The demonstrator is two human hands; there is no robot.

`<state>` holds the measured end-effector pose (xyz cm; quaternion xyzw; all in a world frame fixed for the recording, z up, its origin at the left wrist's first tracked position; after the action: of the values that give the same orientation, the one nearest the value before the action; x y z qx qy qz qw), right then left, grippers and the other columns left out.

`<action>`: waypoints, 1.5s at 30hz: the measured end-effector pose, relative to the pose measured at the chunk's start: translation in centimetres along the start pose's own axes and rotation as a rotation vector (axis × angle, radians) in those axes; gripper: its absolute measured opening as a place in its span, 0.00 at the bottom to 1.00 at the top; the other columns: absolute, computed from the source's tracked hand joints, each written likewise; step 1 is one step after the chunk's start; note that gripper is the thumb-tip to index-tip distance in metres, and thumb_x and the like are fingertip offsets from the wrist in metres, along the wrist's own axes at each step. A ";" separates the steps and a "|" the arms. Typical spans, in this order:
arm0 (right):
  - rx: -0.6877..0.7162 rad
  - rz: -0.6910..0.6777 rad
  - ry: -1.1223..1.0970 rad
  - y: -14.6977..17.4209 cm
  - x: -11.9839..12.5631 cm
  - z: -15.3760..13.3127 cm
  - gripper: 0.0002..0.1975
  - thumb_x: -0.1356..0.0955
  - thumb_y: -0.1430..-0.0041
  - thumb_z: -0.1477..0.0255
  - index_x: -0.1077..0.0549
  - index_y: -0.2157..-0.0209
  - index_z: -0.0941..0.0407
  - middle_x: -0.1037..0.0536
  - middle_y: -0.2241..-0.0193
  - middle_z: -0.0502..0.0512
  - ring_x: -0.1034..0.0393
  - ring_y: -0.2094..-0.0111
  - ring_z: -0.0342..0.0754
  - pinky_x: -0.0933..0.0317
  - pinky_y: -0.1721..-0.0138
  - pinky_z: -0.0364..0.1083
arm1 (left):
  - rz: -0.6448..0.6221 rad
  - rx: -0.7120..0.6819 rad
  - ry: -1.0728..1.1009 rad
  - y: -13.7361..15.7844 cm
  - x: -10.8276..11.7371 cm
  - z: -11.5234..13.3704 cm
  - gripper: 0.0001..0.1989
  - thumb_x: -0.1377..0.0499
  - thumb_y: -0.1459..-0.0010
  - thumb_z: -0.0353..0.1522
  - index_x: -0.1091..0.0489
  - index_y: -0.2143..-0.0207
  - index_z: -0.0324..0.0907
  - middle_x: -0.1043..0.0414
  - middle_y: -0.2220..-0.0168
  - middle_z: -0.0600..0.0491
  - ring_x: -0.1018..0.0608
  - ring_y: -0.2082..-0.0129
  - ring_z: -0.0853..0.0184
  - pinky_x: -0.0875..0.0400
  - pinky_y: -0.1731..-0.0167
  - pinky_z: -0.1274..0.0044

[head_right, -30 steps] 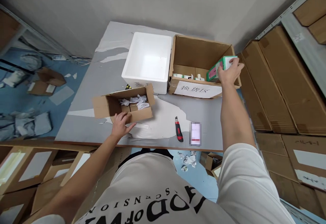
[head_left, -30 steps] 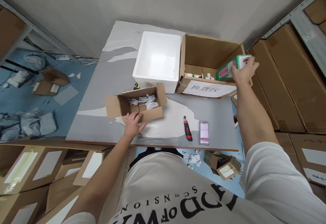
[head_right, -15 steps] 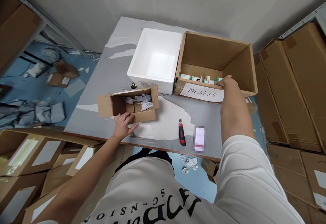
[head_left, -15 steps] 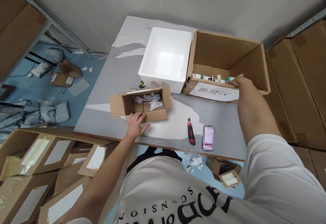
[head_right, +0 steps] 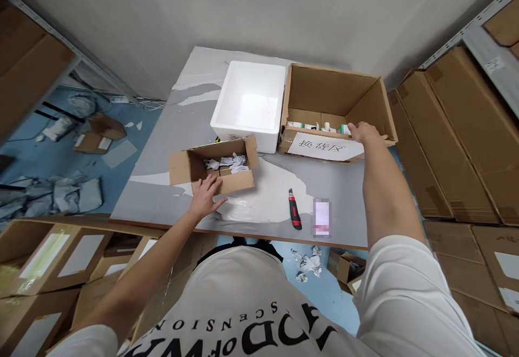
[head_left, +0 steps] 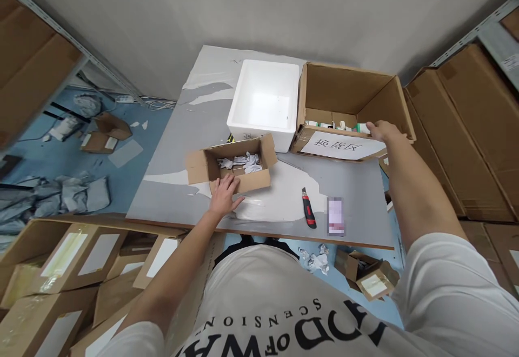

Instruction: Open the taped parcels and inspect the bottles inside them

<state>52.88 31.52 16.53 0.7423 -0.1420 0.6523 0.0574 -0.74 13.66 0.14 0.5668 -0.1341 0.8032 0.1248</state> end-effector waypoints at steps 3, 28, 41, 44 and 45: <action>0.001 0.136 -0.103 2.8 1.2 -2.7 0.23 0.38 0.38 0.61 0.30 0.53 0.67 0.30 0.50 0.75 0.38 0.46 0.58 0.52 0.46 0.63 | -0.011 -0.017 0.024 -0.1 0.5 -0.1 0.33 0.43 0.45 0.44 0.41 0.40 0.39 0.43 0.38 0.37 0.44 0.35 0.47 0.54 0.39 0.53; 0.272 -0.524 -0.959 24.3 -24.0 -24.3 0.30 0.32 0.54 0.77 0.35 0.46 0.58 0.26 0.50 0.61 0.31 0.49 0.56 0.39 0.46 0.55 | 0.150 0.476 0.982 3.3 -5.4 -10.6 0.31 0.36 0.59 0.33 0.36 0.49 0.37 0.27 0.52 0.42 0.25 0.51 0.55 0.33 0.47 0.62; 0.070 -0.581 -1.392 38.1 -15.8 -16.4 0.48 0.27 0.50 0.60 0.55 0.34 0.47 0.47 0.35 0.58 0.51 0.35 0.54 0.53 0.37 0.57 | 0.005 0.349 1.083 9.1 -0.1 -1.0 0.47 0.33 0.54 0.40 0.53 0.35 0.47 0.48 0.35 0.42 0.38 0.38 0.53 0.40 0.41 0.61; 0.042 -0.585 -1.415 38.9 -14.8 -14.8 0.53 0.26 0.54 0.58 0.59 0.33 0.45 0.50 0.33 0.58 0.55 0.34 0.55 0.50 0.38 0.58 | 0.013 0.328 1.122 8.0 0.6 0.0 0.49 0.33 0.55 0.43 0.54 0.35 0.47 0.50 0.35 0.41 0.41 0.37 0.52 0.37 0.44 0.62; 0.031 -0.565 -1.420 38.8 -14.4 -14.4 0.55 0.25 0.55 0.58 0.60 0.33 0.44 0.50 0.33 0.58 0.55 0.33 0.55 0.49 0.39 0.58 | 0.013 0.313 1.152 7.5 0.8 0.3 0.49 0.33 0.55 0.44 0.55 0.36 0.46 0.49 0.35 0.40 0.40 0.37 0.52 0.36 0.45 0.62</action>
<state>26.56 0.43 0.50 0.9924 0.0595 -0.0188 0.1064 -3.42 6.61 0.42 0.0508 0.0718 0.9923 0.0876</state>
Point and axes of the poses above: each hand's wrist, its own y-axis away from the middle knuckle, its own x-axis out of the back of the hand, z = x × y, the point moved 5 cm from there along -y, towards the middle knuckle
